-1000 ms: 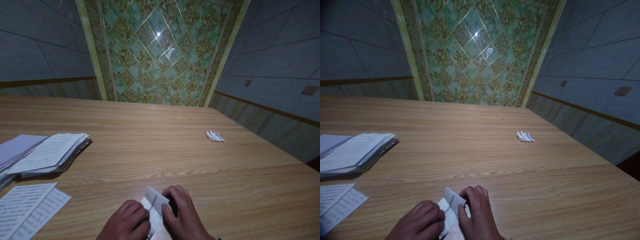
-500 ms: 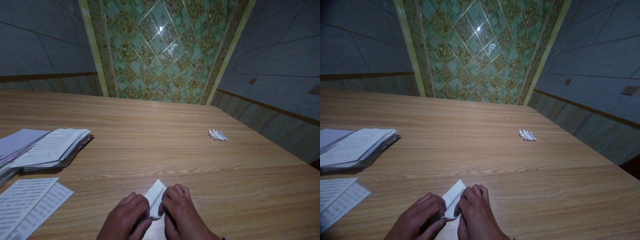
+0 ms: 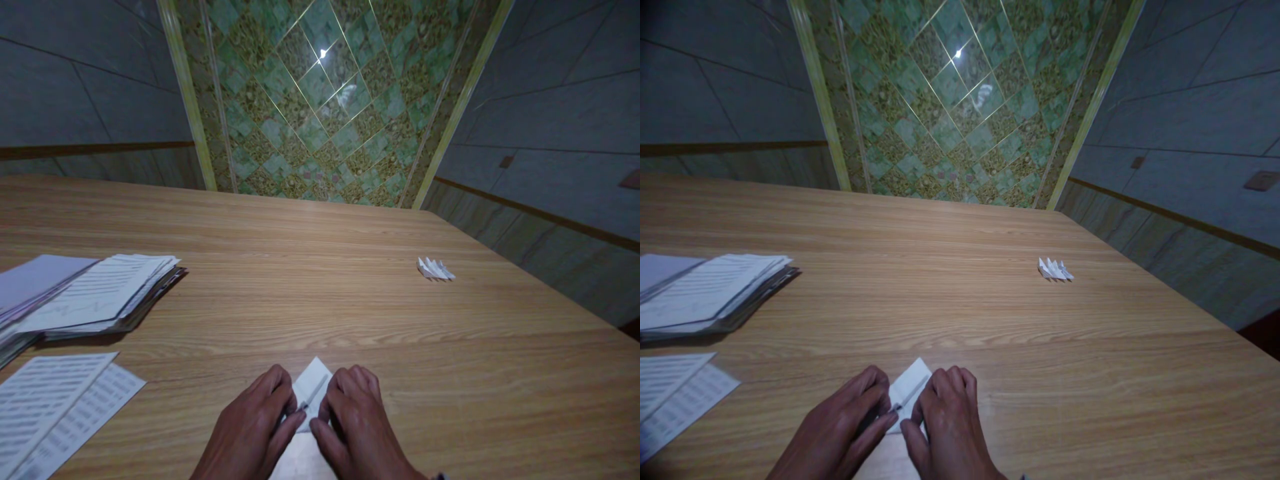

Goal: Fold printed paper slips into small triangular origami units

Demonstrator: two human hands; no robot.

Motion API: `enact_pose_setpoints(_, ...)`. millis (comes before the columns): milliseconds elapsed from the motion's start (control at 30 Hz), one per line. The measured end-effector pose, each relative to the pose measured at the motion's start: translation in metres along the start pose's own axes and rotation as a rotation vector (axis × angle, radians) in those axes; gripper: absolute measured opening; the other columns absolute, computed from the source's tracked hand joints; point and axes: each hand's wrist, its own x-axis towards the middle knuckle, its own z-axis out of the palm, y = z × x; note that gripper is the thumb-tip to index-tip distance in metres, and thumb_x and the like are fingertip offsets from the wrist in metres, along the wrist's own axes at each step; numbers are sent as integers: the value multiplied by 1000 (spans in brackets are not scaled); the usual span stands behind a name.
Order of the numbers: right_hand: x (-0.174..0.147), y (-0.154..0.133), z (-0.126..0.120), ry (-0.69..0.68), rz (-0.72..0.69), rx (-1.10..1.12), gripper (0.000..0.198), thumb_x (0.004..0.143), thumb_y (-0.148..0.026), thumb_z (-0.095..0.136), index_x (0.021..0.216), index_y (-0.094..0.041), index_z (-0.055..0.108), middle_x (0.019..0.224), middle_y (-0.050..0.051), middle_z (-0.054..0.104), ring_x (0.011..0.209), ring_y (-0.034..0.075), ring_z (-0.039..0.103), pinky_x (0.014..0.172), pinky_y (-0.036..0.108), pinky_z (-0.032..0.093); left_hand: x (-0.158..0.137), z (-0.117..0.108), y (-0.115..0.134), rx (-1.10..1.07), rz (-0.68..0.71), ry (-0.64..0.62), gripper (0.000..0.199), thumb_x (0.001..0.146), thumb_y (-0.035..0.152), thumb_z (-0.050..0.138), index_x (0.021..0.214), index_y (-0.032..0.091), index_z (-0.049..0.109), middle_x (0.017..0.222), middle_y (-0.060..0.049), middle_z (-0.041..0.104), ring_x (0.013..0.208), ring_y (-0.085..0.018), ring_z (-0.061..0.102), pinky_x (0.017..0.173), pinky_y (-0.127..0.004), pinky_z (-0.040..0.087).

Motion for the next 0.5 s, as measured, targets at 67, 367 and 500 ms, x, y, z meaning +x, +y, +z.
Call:
enact_pose_setpoints(67, -1, 2, 3, 44, -13, -9, 23, 79, -9, 78, 81, -22, 60, 90, 0, 62, 89, 22, 55, 90, 41, 37, 0, 2, -1, 1, 12, 8, 14, 96, 18, 53, 89, 22, 65, 92, -4, 64, 85, -23, 67, 74, -35, 53)
enact_pose_setpoints(367, -1, 4, 8, 86, -25, -33, 30, 75, -13, 86, 84, -24, 59, 90, -1, 64, 87, 22, 57, 88, 40, 39, -1, 6, -7, -13, 39, 56, 12, 95, 23, 58, 83, 23, 60, 87, -2, 63, 78, -21, 67, 67, -31, 52)
enact_pose_setpoints(500, -1, 5, 4, 46, -9, -66, 30, 76, -16, 88, 86, -25, 60, 92, -2, 65, 89, 23, 58, 89, 40, 40, -1, 7, -14, -32, 36, 104, 9, 92, 23, 63, 86, 24, 56, 83, 1, 62, 73, -20, 65, 65, -30, 52)
